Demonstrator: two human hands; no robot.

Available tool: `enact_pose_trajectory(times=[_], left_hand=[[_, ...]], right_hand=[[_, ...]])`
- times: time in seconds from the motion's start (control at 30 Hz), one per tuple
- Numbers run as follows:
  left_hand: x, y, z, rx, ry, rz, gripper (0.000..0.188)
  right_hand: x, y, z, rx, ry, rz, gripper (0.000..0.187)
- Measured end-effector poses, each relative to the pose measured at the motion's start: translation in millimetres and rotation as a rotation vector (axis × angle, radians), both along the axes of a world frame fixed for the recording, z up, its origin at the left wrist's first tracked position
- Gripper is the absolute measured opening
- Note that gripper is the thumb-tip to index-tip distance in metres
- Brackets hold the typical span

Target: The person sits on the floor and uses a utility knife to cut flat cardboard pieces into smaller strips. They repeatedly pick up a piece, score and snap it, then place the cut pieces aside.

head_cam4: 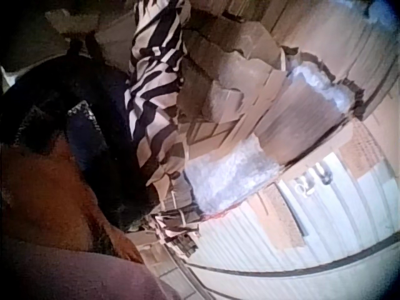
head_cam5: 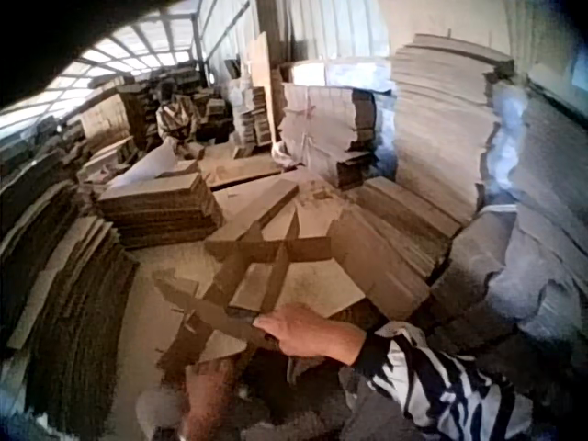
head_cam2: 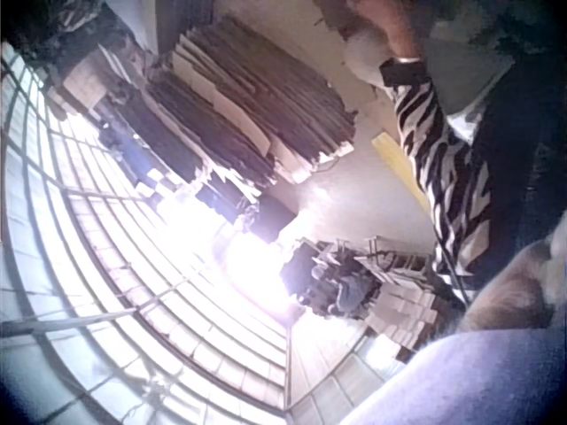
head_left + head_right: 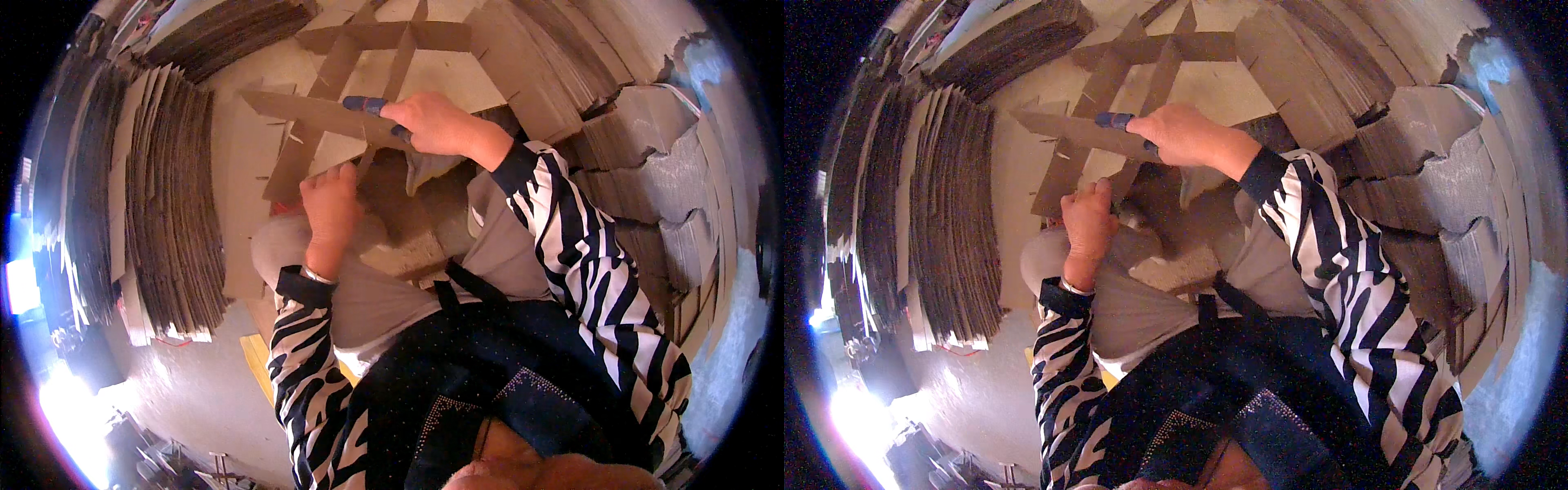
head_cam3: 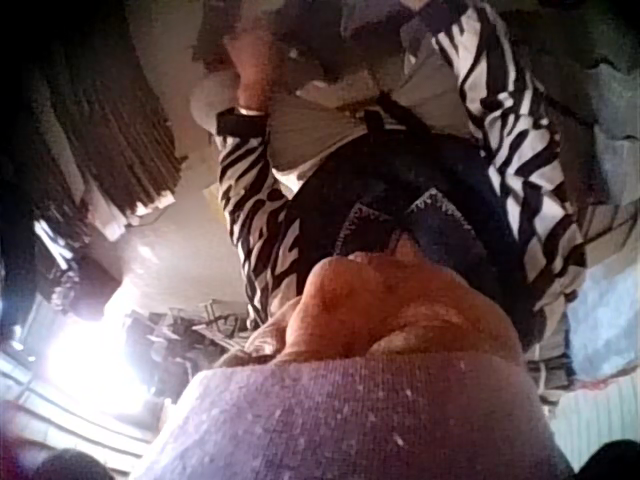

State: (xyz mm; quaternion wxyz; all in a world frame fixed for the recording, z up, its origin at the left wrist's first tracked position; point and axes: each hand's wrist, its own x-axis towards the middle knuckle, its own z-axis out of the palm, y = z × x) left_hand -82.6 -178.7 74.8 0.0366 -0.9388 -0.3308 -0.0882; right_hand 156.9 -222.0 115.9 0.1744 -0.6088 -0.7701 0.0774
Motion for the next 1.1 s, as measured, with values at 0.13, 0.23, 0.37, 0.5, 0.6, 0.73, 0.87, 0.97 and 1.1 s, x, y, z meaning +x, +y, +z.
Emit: enact_pose_trajectory(times=[0.13,0.23,0.37,0.5,0.6,0.73,0.87,0.97,1.1], left_hand=[[5.0,-2.8,7.6,-0.042,0.017,0.087,0.037],[5.2,-3.1,11.0,-0.091,-0.021,0.045,0.037],[0.4,6.4,25.5,-0.03,-0.191,0.1,0.035],[-16.0,46.0,17.5,0.023,0.071,0.439,0.025],[-4.0,66.5,12.2,-0.109,0.136,0.482,0.02],[6.7,82.9,5.2,-0.092,0.034,0.41,0.018],[14.8,87.9,-4.6,-0.104,0.059,0.429,0.017],[15.5,86.9,-5.2,-0.121,0.011,0.415,0.017],[-1.7,99.3,-3.6,-0.102,-0.248,0.273,0.023]], right_hand=[[-10.3,-14.9,-14.0,-0.062,-0.095,0.017,0.043],[-7.9,-18.3,-44.6,-0.058,-0.054,-0.004,0.039],[6.0,-26.1,-63.6,0.044,-0.077,-0.069,0.037],[1.5,-30.7,-52.0,0.068,-0.065,0.024,0.034],[6.3,-36.2,-57.1,0.114,-0.042,0.072,0.032],[5.6,-34.5,-58.9,0.132,0.035,0.008,0.031],[-0.3,-21.6,-70.8,-0.014,-0.067,-0.112,0.025],[-3.6,-12.5,-70.6,-0.08,-0.031,-0.131,0.026],[22.7,-31.4,-35.1,-0.143,0.008,-0.222,0.032]])
